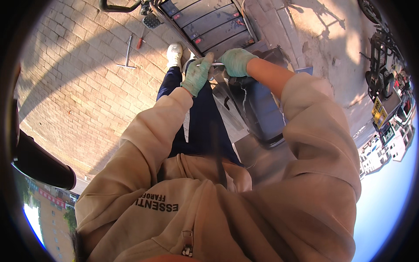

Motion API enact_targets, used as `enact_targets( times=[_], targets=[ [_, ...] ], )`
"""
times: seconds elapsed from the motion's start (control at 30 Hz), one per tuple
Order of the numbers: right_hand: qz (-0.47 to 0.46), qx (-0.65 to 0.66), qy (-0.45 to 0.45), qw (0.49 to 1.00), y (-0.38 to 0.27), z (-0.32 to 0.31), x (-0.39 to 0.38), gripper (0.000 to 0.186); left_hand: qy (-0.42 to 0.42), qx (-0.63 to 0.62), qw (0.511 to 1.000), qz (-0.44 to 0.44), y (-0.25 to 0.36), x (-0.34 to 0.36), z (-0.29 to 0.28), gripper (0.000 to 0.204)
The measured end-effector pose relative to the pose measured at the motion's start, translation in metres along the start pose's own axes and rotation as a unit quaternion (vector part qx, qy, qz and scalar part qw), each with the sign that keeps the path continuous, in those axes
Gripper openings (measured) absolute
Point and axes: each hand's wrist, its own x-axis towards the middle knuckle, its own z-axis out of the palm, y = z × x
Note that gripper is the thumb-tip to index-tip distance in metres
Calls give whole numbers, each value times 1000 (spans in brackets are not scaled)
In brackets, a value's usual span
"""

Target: The person uses a wrench to loosen and tighten bolts on the battery compartment of an electric scooter. They manipulate wires and adjust components under the seat area, working methodically on the scooter's electrical system.

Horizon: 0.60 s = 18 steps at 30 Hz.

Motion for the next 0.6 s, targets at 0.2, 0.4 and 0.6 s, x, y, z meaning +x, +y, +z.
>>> enact_targets(
  times=[0.2, 0.4, 0.6],
  targets=[
    [13, 35, -30, 999, 1, 6, 3, 43, -14, -97, 995, 20, -16, 3, 2, 46],
    [-40, -49, -28, 998, 1, 3, 6, 33, 0, -100, 995, 26, -24, -6, 6, 49],
    [-157, -185, 8, 970, -3, 0, -7, 32, -45, -59, 988, 132, -49, -23, 19, 52]
  ],
)
